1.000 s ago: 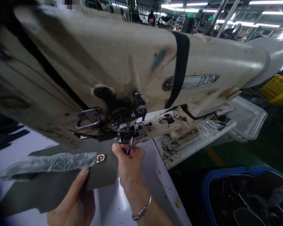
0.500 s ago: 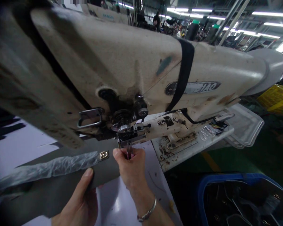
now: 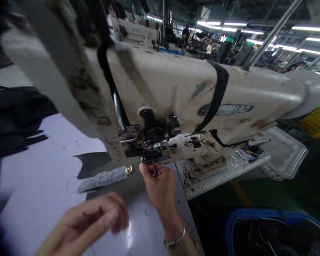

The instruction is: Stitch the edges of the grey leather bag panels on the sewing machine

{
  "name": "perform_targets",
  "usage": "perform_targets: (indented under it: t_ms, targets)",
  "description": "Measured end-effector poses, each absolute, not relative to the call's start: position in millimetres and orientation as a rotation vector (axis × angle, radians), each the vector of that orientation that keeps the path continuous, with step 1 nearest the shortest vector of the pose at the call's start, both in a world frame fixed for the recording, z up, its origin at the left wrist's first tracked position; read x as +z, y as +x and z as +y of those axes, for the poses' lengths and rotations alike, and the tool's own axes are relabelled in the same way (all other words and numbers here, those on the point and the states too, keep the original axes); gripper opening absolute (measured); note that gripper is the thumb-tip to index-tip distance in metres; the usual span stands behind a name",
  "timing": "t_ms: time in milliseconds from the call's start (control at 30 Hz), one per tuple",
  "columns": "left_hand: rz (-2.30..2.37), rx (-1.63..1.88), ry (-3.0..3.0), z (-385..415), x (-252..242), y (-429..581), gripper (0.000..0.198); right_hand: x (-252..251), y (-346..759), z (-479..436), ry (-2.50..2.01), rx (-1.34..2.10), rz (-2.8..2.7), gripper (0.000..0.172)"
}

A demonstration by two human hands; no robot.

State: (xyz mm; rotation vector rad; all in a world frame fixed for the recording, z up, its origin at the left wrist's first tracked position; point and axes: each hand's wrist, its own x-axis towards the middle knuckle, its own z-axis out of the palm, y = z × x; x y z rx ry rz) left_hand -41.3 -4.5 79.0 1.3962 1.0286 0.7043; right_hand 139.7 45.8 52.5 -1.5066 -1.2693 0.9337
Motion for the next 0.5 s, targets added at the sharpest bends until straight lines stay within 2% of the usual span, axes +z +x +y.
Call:
perform_targets:
  t_ms: [67,100,200,333,400,500]
  targets:
    - [1.395,1.019,1.686,33.8,85.3,-61.4,0.019,65.4,142.1,36.3,-1.489,0.835,-1.251,0.043]
    - [1.541,1.09,1.854,55.8,83.7,-70.8,0.019,73.0,140.8,30.2,-1.448,0.844,-1.226,0.04]
    - [1.702,0.761,2.296,115.2,67.9,-90.9,0.028,93.8,125.4,11.7,-1.23,1.263,-1.096,0.043]
    - [1.661,0.376,2.381,142.1,53.4,-94.8,0.029,101.3,90.7,5.0,-0.834,1.982,-0.634,0.06]
    - [1.776,0.365,2.411,134.1,56.4,-92.3,0.032,97.1,76.1,13.2,-0.67,2.18,-0.399,0.064]
    - [1.963,0.549,2.463,112.9,67.9,-90.4,0.035,89.9,62.1,31.8,-0.563,2.239,-0.12,0.052]
